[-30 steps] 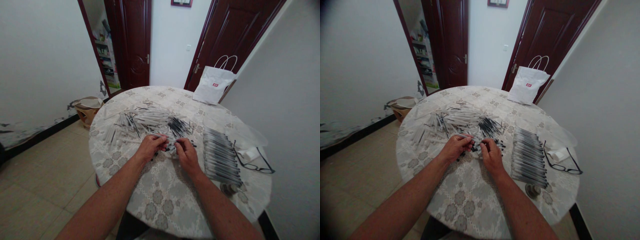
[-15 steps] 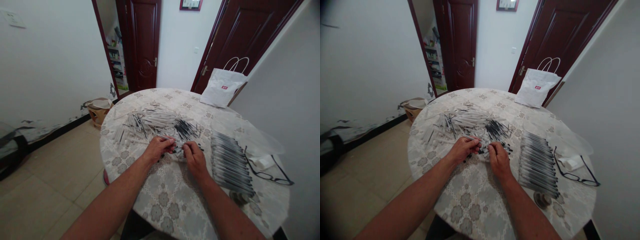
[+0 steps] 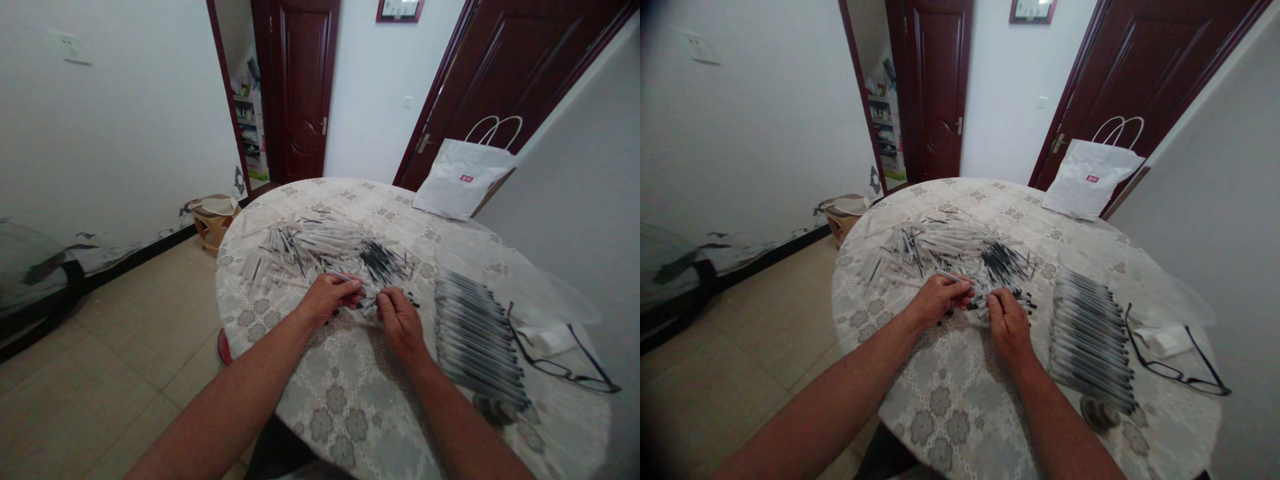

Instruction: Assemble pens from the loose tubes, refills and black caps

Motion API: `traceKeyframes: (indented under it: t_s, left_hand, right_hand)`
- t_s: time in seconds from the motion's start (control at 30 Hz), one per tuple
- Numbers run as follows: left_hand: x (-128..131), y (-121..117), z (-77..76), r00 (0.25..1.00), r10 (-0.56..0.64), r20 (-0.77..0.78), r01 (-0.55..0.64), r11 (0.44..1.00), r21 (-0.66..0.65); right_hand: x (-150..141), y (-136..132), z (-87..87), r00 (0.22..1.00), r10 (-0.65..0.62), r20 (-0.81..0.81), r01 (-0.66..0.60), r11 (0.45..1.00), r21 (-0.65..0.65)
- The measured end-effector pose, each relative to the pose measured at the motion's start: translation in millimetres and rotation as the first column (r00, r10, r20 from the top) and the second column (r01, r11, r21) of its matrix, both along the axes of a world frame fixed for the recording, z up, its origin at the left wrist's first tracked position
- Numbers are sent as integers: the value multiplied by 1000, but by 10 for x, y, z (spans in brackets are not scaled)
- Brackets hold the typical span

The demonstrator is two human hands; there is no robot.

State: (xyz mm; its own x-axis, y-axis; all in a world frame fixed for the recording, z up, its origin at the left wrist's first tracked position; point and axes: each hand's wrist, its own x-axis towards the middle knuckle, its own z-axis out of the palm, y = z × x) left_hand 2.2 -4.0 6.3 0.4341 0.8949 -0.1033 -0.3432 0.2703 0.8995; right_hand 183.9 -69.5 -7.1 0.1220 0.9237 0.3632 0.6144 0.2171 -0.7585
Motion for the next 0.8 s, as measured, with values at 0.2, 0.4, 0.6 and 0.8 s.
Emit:
traceKeyframes:
  t_s: [0.2, 0.4, 0.6, 0.8]
  left_hand:
    - [9, -17, 11, 1000, -3, 0, 3, 1000, -18]
    - [-2, -13, 14, 1000, 6, 3, -6, 1000, -13]
    - [5, -18, 24, 1000, 0, -27, 0, 1000, -8]
    - [4, -12, 32, 1000, -4, -23, 4, 1000, 2]
  right_hand:
    - [33, 10, -47, 997, 29, -75, -28, 1000, 3]
    - [24, -1, -47, 999, 0, -40, 0, 1000, 18]
    - [17, -12, -12, 999, 47, -1, -47, 999, 6]
    - [17, -9, -19, 996, 52, -77, -50, 998, 29]
